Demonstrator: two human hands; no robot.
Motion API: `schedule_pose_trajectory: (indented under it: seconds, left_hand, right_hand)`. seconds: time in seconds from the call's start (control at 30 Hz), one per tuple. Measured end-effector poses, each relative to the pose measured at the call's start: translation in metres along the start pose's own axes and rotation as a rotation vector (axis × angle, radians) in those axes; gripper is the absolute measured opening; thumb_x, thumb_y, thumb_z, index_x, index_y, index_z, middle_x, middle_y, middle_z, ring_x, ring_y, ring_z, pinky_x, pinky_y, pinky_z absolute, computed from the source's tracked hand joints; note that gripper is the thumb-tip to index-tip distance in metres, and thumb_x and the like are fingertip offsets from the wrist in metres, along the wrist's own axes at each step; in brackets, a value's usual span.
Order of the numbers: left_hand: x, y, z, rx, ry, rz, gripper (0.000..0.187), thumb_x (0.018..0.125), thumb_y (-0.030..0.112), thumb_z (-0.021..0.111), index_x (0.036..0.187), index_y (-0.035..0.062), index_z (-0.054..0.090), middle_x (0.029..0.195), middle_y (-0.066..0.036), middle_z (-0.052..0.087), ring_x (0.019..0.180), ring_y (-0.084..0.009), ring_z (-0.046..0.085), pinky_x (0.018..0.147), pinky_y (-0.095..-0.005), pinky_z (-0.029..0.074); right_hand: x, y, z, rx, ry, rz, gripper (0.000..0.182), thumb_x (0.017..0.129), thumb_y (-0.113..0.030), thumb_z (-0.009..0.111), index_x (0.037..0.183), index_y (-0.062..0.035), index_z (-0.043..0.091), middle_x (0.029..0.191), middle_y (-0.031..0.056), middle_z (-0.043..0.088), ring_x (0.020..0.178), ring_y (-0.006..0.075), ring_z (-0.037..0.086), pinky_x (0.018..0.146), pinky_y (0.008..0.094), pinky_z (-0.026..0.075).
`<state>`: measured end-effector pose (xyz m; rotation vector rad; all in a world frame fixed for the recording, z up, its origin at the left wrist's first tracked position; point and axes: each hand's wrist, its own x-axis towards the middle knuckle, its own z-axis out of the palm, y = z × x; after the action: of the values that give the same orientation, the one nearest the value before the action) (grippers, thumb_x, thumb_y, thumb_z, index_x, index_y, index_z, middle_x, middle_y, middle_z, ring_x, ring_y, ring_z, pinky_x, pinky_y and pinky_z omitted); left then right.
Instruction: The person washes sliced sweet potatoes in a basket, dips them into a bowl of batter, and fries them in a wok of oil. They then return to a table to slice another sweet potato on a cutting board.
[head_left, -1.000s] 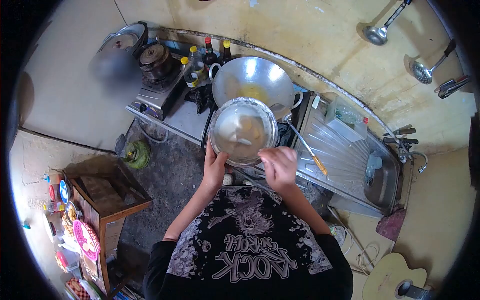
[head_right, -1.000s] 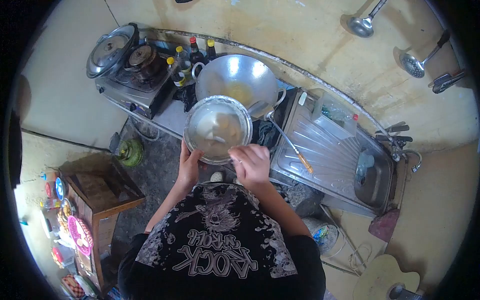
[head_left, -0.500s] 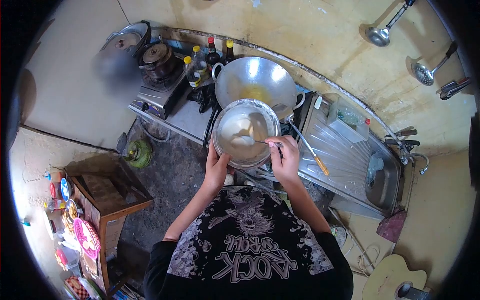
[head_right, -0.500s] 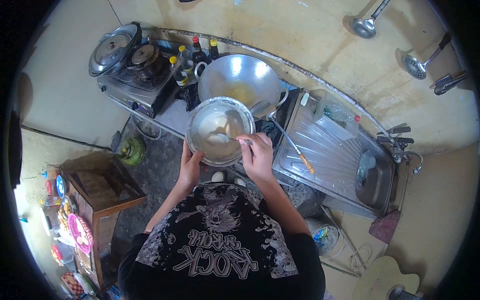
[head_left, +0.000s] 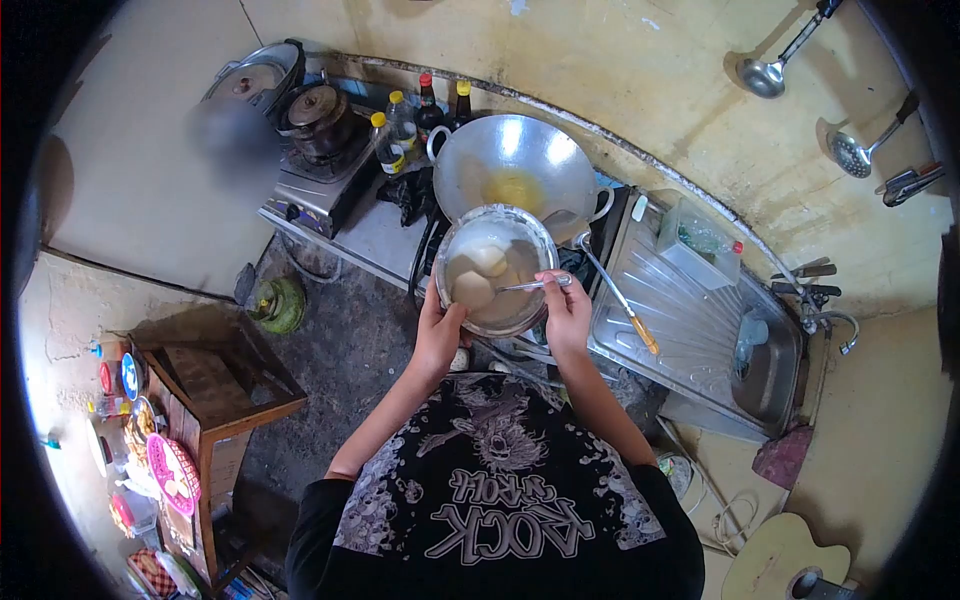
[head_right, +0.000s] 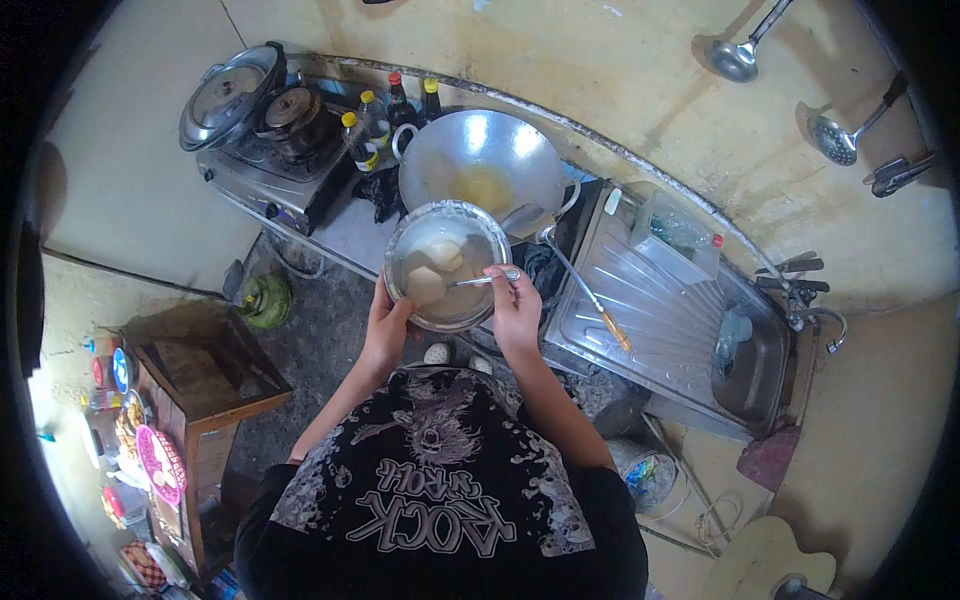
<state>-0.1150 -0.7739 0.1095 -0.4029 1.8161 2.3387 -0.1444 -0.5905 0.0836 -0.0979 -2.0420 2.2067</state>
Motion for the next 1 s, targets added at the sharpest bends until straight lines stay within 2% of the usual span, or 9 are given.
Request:
schedule_pose_trajectory:
  seconds: [0.17,0.27,0.37,0.5,0.53,0.63,0.73,0.93,1.0]
  left_hand:
    - [0.008,0.003,0.001,-0.020,0.019,-0.028,0.066,0.084,0.003,0.046,0.145,0.0116,0.021,0.111,-0.007,0.055,0.072,-0.0081,0.055,0.046,-0.0194,0.043]
    - [0.021,-0.001,-0.002,-0.049,0.037,-0.018,0.067,0.083,0.003,0.046,0.145,0.0122,0.021,0.110,-0.007,0.056,0.071,-0.0080,0.056,0.045,-0.0194,0.043]
    - [0.037,0.002,-0.001,-0.079,0.052,-0.011,0.069,0.083,0.003,0.045,0.146,0.0141,0.020,0.106,-0.006,0.057,0.068,-0.0078,0.055,0.044,-0.0202,0.043]
    - [0.057,0.015,0.005,-0.075,0.096,-0.053,0.070,0.082,0.004,0.045,0.146,0.0166,0.020,0.103,-0.006,0.058,0.065,-0.0087,0.055,0.044,-0.0207,0.043]
    - [0.064,0.016,0.005,-0.080,0.090,-0.036,0.070,0.082,0.004,0.045,0.146,0.0171,0.020,0.103,-0.006,0.058,0.065,-0.0090,0.055,0.044,-0.0207,0.043]
    - [0.082,0.020,0.008,-0.113,0.064,0.017,0.070,0.082,0.006,0.046,0.146,0.0180,0.020,0.104,-0.006,0.057,0.064,-0.0100,0.055,0.044,-0.0208,0.042]
    - [0.100,0.027,0.015,-0.151,0.066,0.017,0.072,0.081,0.002,0.045,0.146,0.0160,0.019,0.108,-0.007,0.056,0.061,-0.0110,0.054,0.042,-0.0211,0.042]
    - [0.134,0.035,0.025,-0.193,0.078,-0.025,0.071,0.079,0.004,0.046,0.145,0.0184,0.022,0.109,-0.007,0.056,0.061,-0.0119,0.055,0.041,-0.0217,0.043]
    - [0.145,0.033,0.027,-0.219,0.092,-0.027,0.071,0.079,0.005,0.046,0.144,0.0196,0.022,0.109,-0.007,0.056,0.062,-0.0123,0.056,0.041,-0.0217,0.044]
  right_hand:
    - [0.009,-0.004,-0.005,0.159,0.004,0.051,0.015,0.095,-0.009,0.051,0.096,0.0021,0.060,0.087,0.0058,0.063,0.080,0.0102,0.058,0.074,0.0231,0.043]
    - [0.017,-0.017,0.003,0.042,0.110,-0.137,0.017,0.094,-0.015,0.053,0.093,-0.0021,0.063,0.081,0.0010,0.064,0.067,0.0049,0.044,0.062,0.0198,0.035]
    - [0.027,-0.031,0.005,0.018,0.142,-0.154,0.017,0.094,-0.015,0.053,0.095,-0.0023,0.064,0.083,0.0003,0.063,0.068,0.0052,0.045,0.063,0.0201,0.036]
    - [0.050,-0.035,0.001,0.055,0.199,-0.011,0.015,0.093,-0.014,0.055,0.095,-0.0025,0.064,0.082,-0.0007,0.061,0.069,0.0049,0.045,0.063,0.0203,0.036]
    - [0.058,-0.034,0.000,0.091,0.193,-0.040,0.014,0.093,-0.014,0.056,0.095,-0.0025,0.064,0.082,-0.0003,0.061,0.068,0.0054,0.045,0.063,0.0206,0.036]
    - [0.076,-0.039,-0.001,0.064,0.158,-0.176,0.017,0.094,-0.013,0.052,0.099,0.0001,0.062,0.087,0.0045,0.064,0.083,0.0090,0.057,0.065,0.0212,0.039]
    - [0.090,-0.050,0.000,0.037,0.170,-0.160,0.017,0.094,-0.012,0.052,0.099,0.0008,0.061,0.092,0.0063,0.064,0.083,0.0110,0.061,0.062,0.0211,0.037]
    - [0.132,-0.044,-0.012,0.242,0.220,0.114,0.014,0.092,-0.012,0.053,0.093,-0.0005,0.061,0.094,0.0080,0.065,0.080,0.0173,0.065,0.065,0.0247,0.039]
    - [0.144,-0.041,-0.014,0.251,0.248,0.128,0.013,0.092,-0.012,0.054,0.091,-0.0015,0.061,0.094,0.0076,0.065,0.079,0.0174,0.065,0.066,0.0252,0.039]
